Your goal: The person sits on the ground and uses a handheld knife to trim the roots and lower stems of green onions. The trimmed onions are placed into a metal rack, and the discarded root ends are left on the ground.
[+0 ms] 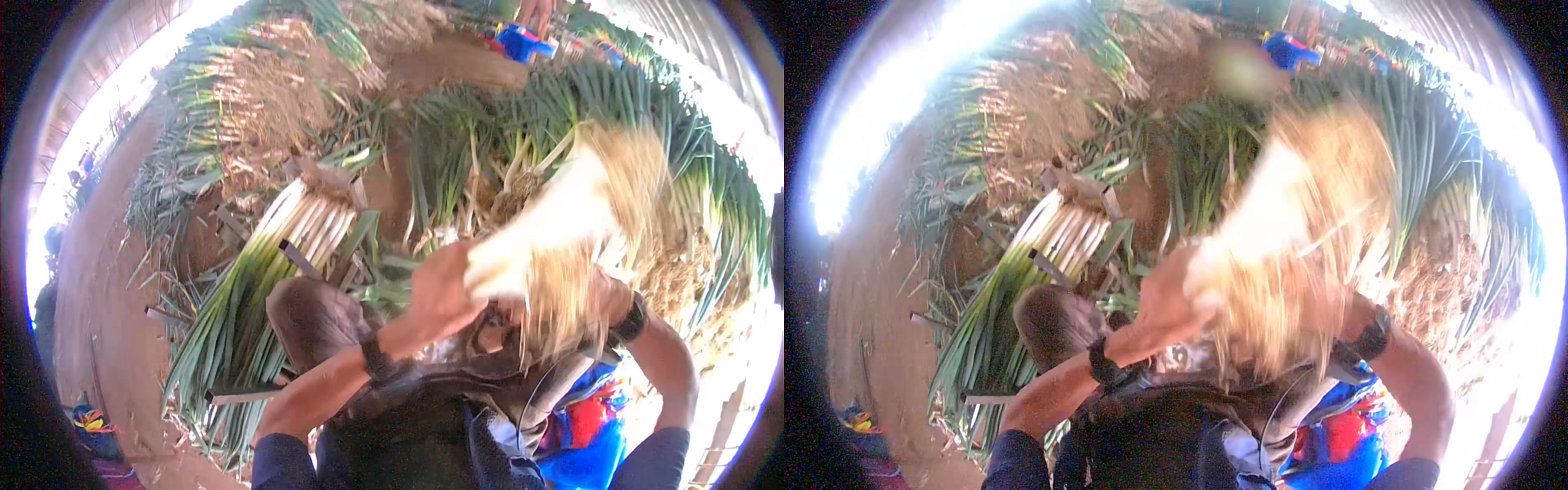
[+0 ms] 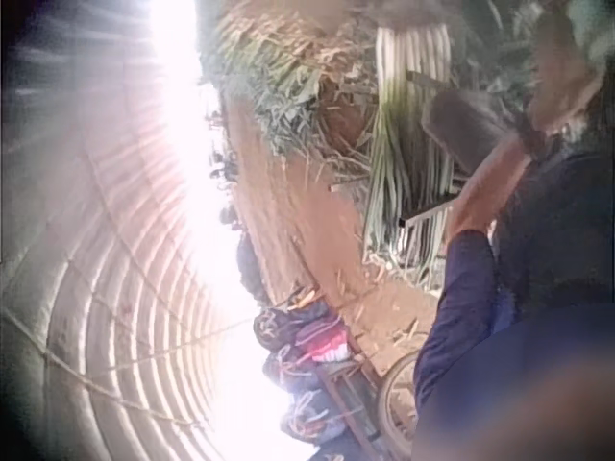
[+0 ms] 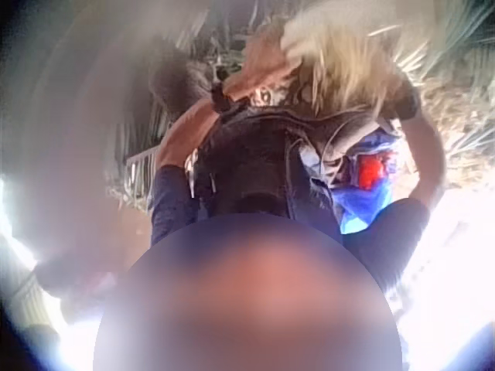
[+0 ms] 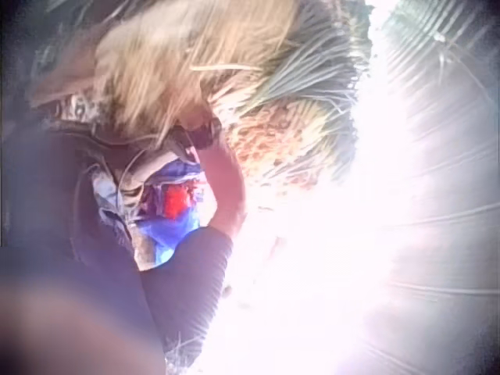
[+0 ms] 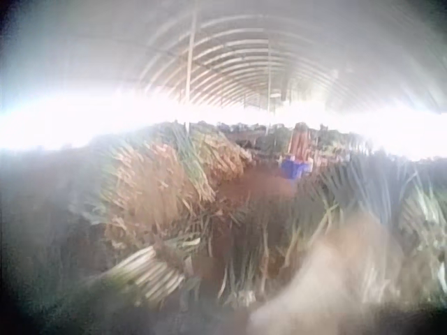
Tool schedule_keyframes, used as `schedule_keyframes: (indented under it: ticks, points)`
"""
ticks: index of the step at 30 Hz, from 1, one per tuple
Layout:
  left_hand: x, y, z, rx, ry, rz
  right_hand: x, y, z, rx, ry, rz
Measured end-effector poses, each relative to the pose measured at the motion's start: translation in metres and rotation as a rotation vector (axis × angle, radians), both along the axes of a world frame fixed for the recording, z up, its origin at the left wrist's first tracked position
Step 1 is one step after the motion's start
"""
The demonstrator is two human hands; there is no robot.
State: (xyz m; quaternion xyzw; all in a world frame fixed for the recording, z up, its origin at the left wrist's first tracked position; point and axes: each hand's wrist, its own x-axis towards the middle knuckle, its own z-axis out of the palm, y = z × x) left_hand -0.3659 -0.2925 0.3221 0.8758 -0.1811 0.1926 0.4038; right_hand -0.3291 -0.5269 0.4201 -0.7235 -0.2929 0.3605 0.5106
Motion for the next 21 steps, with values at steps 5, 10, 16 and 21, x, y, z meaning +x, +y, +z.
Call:
schedule_keyframes:
  ticks: [5, 10, 16, 21]
  points:
    - [0.031, -0.012, 0.08, -0.209, 0.194, 0.219, 0.004, 0.049, 0.019, 0.518, -0.183, -0.446]
    - [0.023, -0.053, 0.084, -0.153, 0.129, 0.196, 0.006, 0.079, 0.019, 0.406, -0.403, -0.756]
    - [0.013, -0.043, 0.064, -0.487, 0.122, -0.231, 0.024, 0.054, 0.0, 0.59, 0.01, -0.494]
    - [0.024, -0.033, 0.053, -0.664, 0.217, -0.4, 0.029, 0.041, -0.001, 0.583, -0.059, -0.592]
